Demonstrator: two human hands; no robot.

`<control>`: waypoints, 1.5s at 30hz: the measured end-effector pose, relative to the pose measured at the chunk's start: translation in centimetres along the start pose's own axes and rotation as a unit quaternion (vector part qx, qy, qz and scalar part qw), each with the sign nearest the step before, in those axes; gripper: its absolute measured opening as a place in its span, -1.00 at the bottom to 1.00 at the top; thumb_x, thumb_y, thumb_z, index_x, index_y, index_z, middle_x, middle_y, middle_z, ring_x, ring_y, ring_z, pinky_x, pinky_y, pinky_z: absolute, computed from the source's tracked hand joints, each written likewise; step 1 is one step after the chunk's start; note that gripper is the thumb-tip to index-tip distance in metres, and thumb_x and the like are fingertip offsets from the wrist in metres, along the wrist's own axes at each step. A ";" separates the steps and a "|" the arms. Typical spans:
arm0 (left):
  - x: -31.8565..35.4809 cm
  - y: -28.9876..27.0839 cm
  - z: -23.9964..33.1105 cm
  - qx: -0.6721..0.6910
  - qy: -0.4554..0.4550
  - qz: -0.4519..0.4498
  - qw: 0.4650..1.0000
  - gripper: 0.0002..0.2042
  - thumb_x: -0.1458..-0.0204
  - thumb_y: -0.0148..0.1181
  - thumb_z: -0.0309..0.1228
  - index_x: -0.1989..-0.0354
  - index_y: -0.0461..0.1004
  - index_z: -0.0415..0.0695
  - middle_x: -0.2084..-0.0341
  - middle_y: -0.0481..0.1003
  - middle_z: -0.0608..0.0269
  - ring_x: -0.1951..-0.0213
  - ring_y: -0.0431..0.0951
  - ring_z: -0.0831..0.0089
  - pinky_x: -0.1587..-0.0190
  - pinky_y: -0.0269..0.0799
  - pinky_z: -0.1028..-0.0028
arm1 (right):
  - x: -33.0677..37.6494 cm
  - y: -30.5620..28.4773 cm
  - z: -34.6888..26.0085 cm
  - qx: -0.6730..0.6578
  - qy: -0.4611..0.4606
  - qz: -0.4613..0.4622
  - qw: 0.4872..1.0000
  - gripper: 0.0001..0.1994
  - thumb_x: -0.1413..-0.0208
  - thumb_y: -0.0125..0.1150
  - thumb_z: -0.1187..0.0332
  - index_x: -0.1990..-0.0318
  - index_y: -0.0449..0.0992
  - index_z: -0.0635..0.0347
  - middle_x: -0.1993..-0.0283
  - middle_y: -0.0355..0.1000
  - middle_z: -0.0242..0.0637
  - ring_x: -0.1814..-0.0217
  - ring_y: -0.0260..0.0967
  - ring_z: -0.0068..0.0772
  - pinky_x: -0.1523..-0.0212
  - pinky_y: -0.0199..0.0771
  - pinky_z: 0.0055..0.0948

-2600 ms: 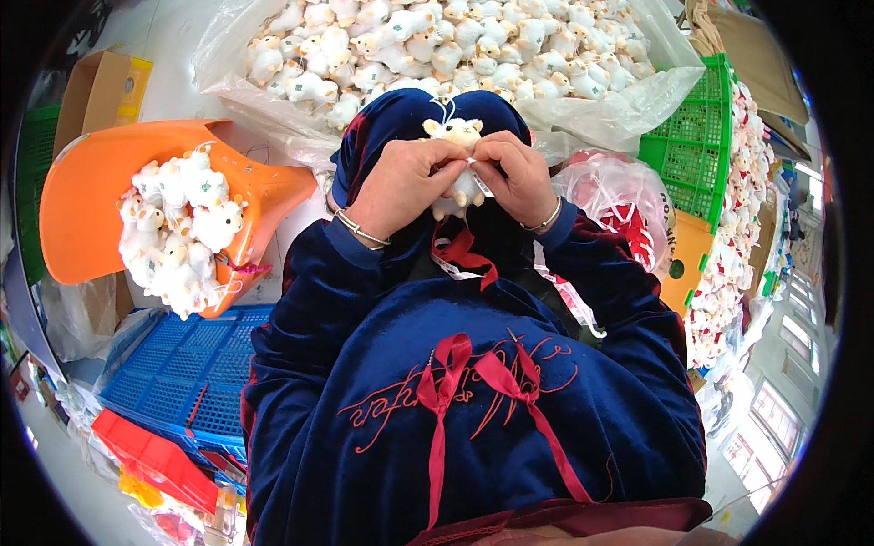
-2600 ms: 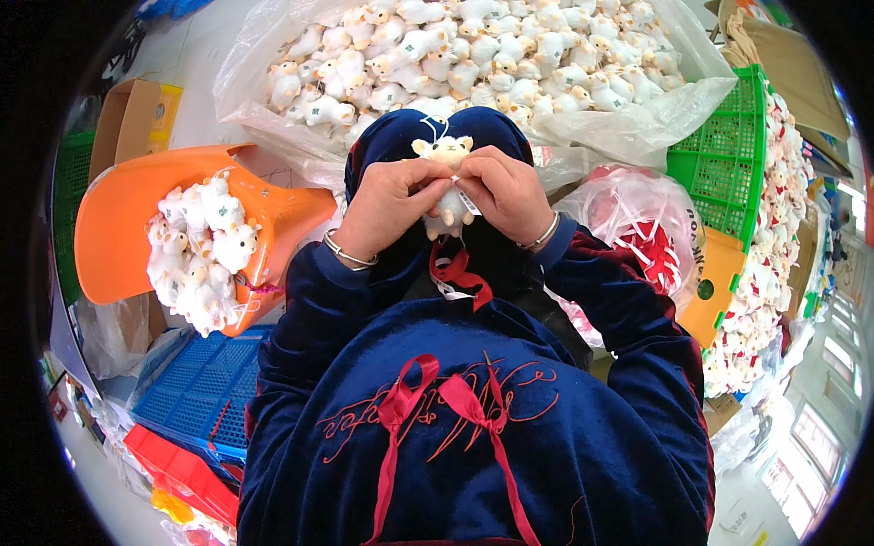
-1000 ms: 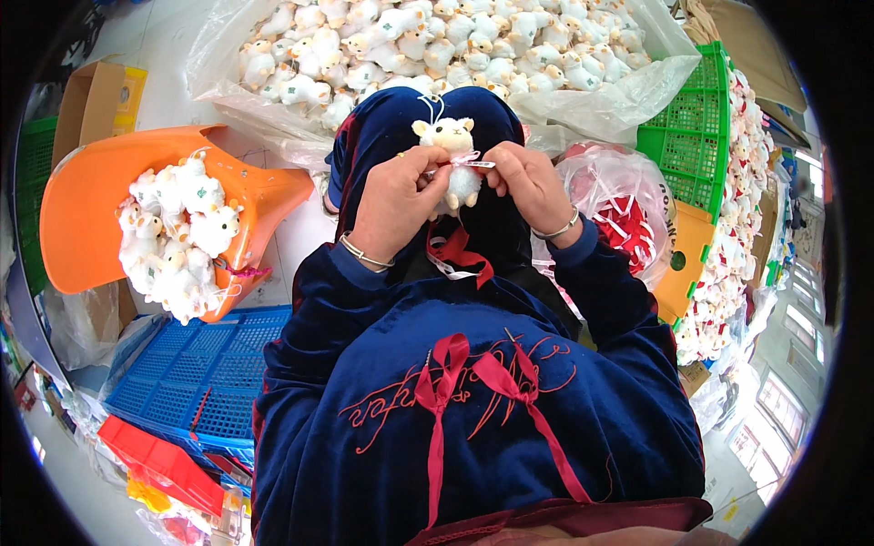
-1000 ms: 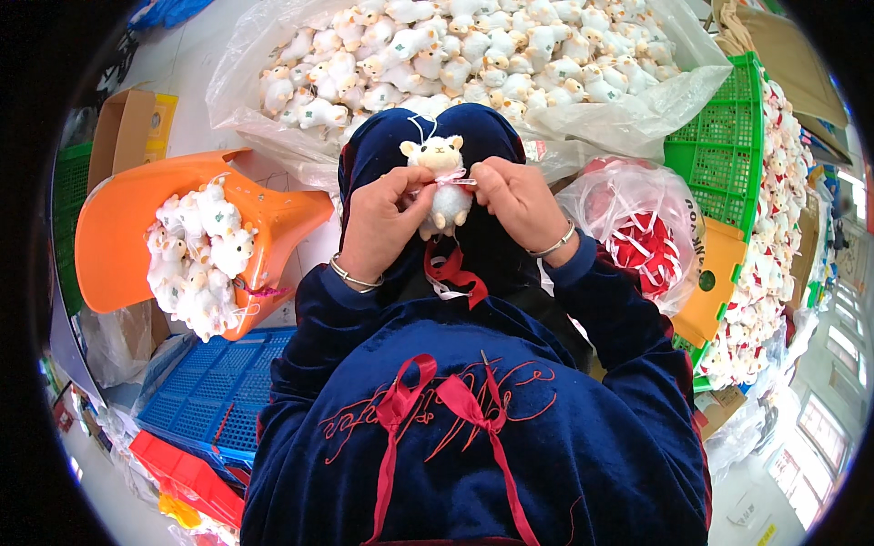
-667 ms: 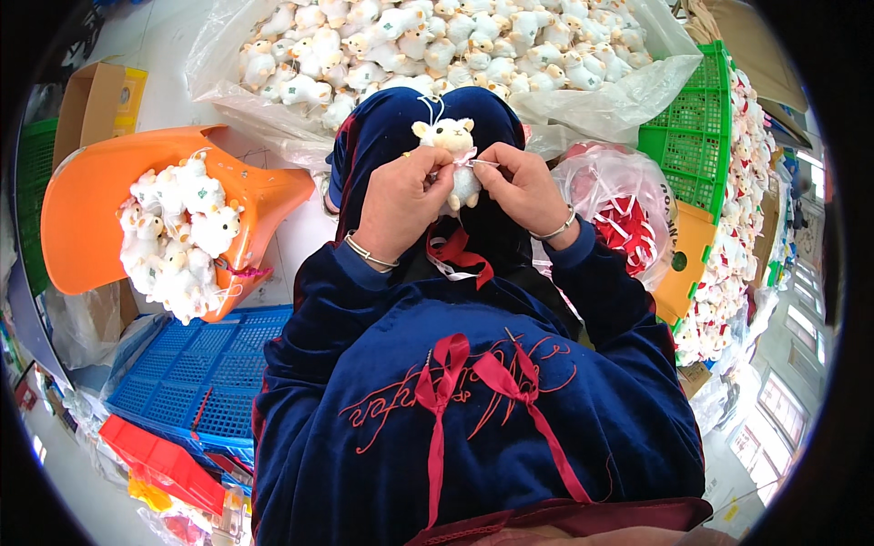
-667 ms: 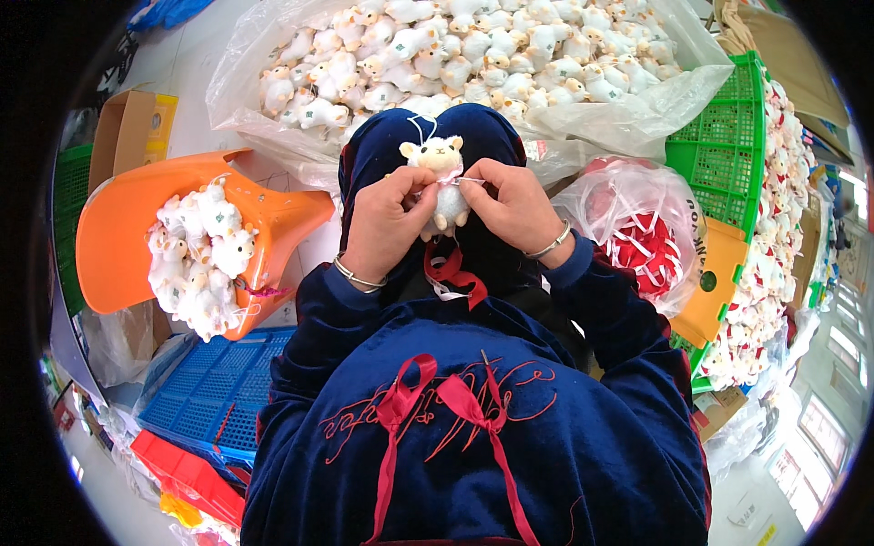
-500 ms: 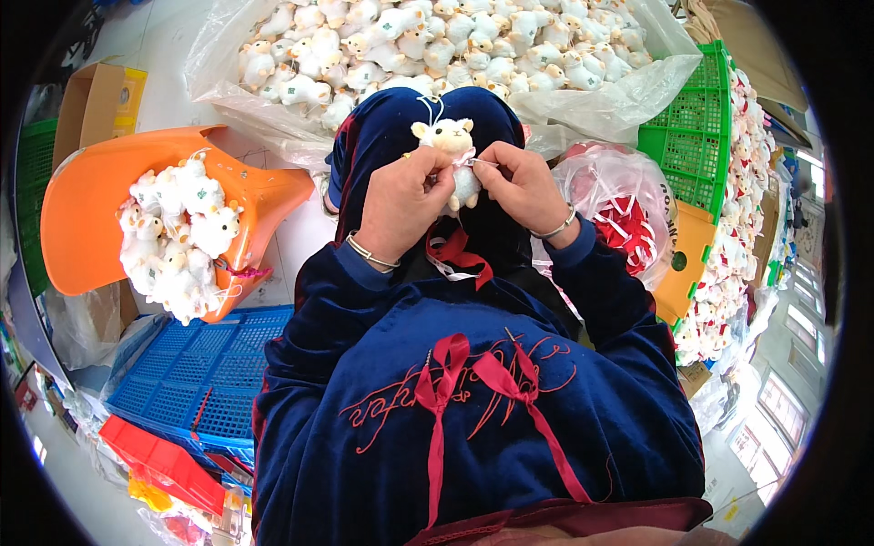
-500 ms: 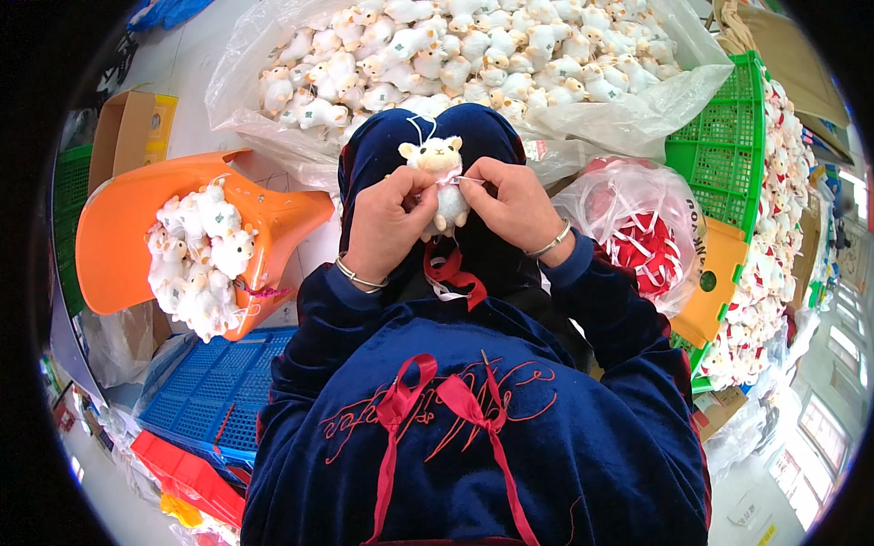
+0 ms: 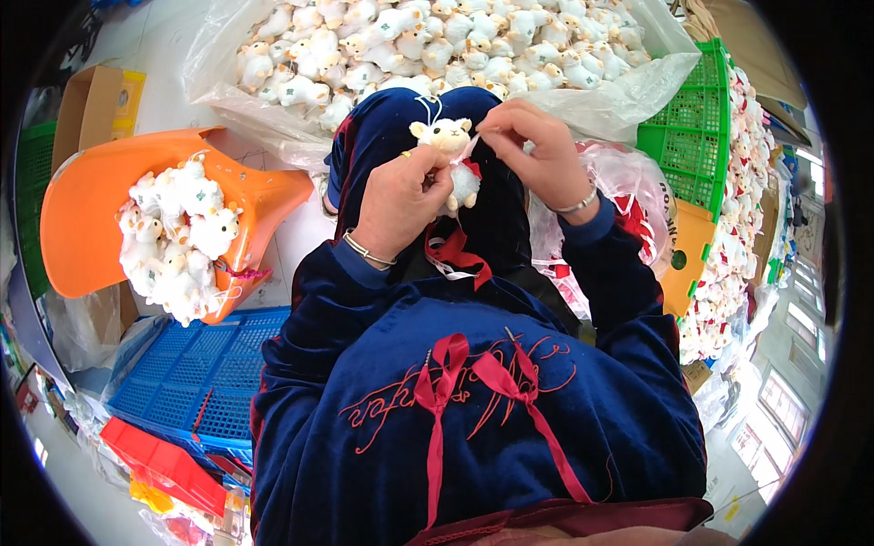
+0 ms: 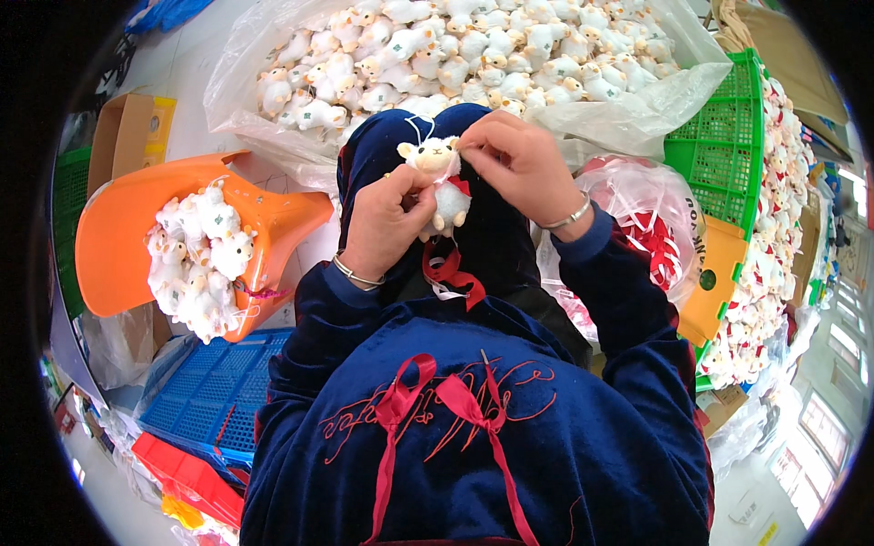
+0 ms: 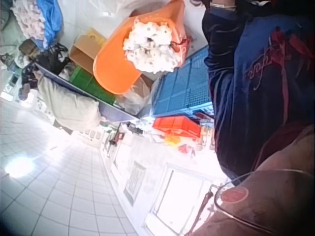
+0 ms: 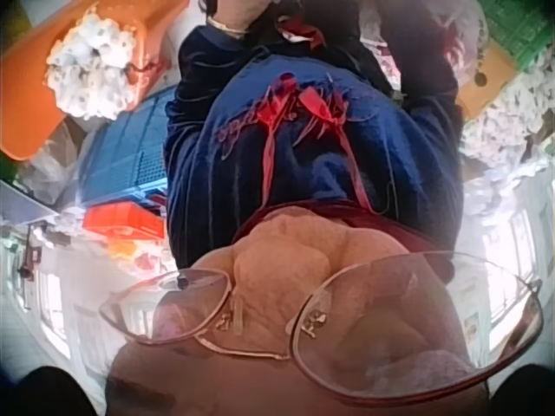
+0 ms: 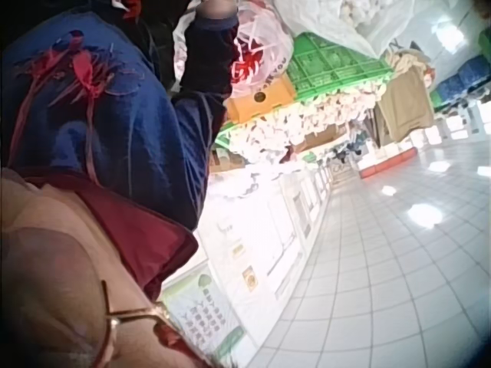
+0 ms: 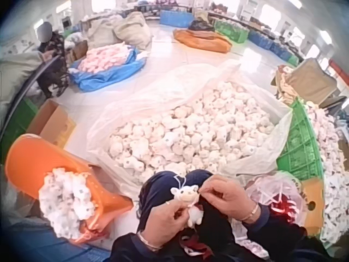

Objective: The person ties red ribbons around the necks of small white plush toys. The person picks up each toy, wraps a ribbon, and ties a knot before placing the finished toy aside.

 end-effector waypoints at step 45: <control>-0.1 -0.4 0.6 -0.021 -0.024 -0.008 0.999 -0.83 -0.20 0.24 -0.33 0.10 0.57 -0.06 0.50 0.60 0.04 0.45 0.66 0.08 0.43 0.52 0.25 | 3.5 2.9 -0.1 -0.014 0.145 0.048 0.988 -0.82 -0.19 0.31 0.39 0.20 0.52 0.34 0.40 0.52 -0.20 0.42 0.47 -0.39 0.36 0.47 -0.39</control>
Point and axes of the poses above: each hand's wrist, its own x-axis away from the middle knuckle, its own y-axis out of the palm, z = x × y, the point moved 3 cm from there along -x, towards the middle knuckle
